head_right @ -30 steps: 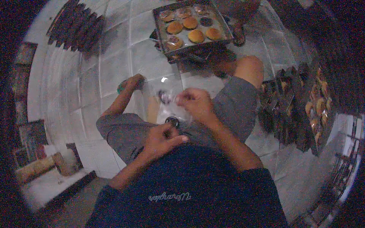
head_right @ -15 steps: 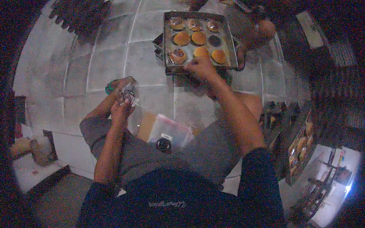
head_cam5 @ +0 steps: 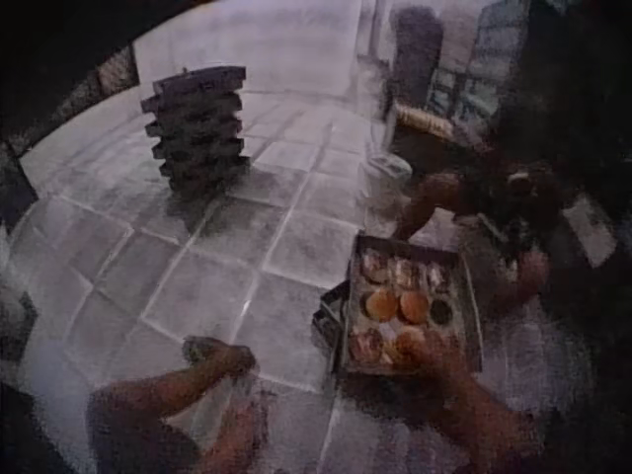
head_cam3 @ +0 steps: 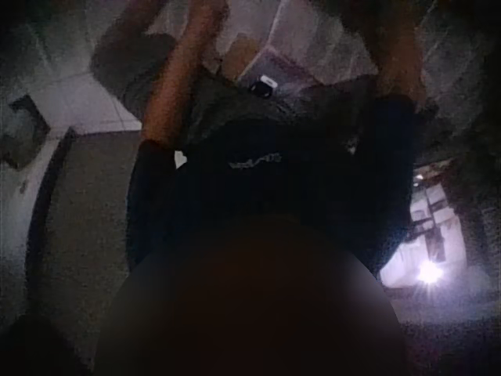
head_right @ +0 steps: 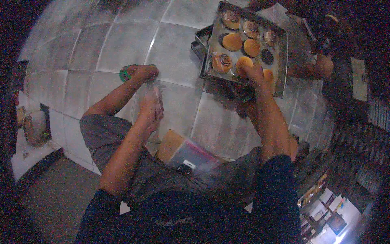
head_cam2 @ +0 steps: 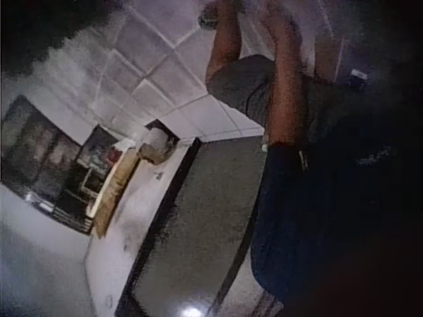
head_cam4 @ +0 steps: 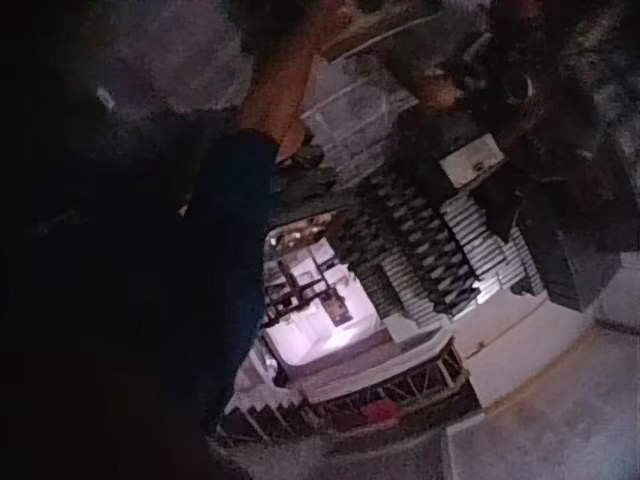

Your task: The person sits on the floor and repeatedly picks round pastries from a metal tray, places each into a clear plastic bag, seals the bag, and sets it aside. The process is repeated for multiple pastries.

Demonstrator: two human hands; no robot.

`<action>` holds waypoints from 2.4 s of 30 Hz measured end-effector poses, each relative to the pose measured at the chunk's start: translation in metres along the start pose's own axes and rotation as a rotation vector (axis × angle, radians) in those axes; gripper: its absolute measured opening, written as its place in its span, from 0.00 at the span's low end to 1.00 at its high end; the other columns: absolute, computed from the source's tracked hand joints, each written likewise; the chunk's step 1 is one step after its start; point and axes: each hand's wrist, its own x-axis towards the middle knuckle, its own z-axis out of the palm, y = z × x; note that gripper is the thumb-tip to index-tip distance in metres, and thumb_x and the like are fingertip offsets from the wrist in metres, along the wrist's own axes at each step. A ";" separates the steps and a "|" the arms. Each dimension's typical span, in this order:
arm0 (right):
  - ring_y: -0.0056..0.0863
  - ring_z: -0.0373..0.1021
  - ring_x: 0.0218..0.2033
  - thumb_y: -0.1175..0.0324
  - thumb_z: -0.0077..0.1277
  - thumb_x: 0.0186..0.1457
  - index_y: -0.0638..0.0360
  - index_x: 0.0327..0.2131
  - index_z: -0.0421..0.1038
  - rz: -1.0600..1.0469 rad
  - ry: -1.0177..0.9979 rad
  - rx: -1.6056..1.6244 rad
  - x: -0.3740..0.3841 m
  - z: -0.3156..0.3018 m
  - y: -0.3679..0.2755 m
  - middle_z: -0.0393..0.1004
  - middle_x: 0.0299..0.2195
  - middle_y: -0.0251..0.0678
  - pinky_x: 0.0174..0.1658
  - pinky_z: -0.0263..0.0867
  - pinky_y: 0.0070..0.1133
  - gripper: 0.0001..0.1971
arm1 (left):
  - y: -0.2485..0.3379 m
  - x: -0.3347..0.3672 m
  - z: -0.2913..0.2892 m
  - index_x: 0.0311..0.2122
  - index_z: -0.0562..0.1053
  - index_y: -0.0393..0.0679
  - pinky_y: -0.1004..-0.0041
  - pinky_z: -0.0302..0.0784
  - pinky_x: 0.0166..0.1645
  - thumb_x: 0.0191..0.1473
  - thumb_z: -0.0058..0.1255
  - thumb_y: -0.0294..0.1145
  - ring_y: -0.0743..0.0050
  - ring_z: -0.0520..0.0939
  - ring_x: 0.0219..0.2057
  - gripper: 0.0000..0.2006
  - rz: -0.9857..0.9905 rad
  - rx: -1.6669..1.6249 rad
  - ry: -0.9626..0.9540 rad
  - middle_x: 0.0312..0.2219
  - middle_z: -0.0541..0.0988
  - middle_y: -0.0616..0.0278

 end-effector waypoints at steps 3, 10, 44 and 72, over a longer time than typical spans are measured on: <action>0.32 0.77 0.38 0.60 0.69 0.50 0.68 0.43 0.74 -0.188 0.017 0.036 -0.066 0.012 -0.034 0.80 0.38 0.43 0.41 0.74 0.30 0.24 | -0.013 0.009 -0.014 0.34 0.71 0.52 0.76 0.59 0.19 0.65 0.50 0.38 0.80 0.66 0.16 0.06 -0.125 -0.281 -0.127 0.17 0.67 0.75; 0.38 0.80 0.41 0.59 0.71 0.51 0.63 0.53 0.70 -0.970 0.107 -0.057 -0.376 0.049 -0.113 0.80 0.40 0.45 0.47 0.77 0.29 0.31 | 0.012 -0.100 0.057 0.39 0.71 0.48 0.72 0.67 0.24 0.70 0.43 0.51 0.76 0.71 0.21 0.17 0.060 -0.220 -0.058 0.23 0.73 0.68; 0.46 0.76 0.31 0.63 0.61 0.53 0.59 0.31 0.78 -0.983 0.352 0.096 -0.431 0.014 -0.072 0.78 0.30 0.43 0.34 0.71 0.38 0.09 | -0.022 -0.316 0.050 0.44 0.78 0.34 0.68 0.80 0.41 0.68 0.47 0.40 0.69 0.84 0.33 0.17 0.340 0.844 -0.200 0.30 0.84 0.57; 0.47 0.77 0.50 0.67 0.54 0.62 0.64 0.45 0.78 -0.886 0.729 -0.414 -0.519 -0.078 -0.108 0.80 0.47 0.48 0.55 0.71 0.36 0.12 | -0.039 -0.270 0.097 0.72 0.55 0.45 0.42 0.61 0.69 0.65 0.32 0.70 0.46 0.65 0.68 0.43 -0.413 -0.268 -1.245 0.67 0.64 0.49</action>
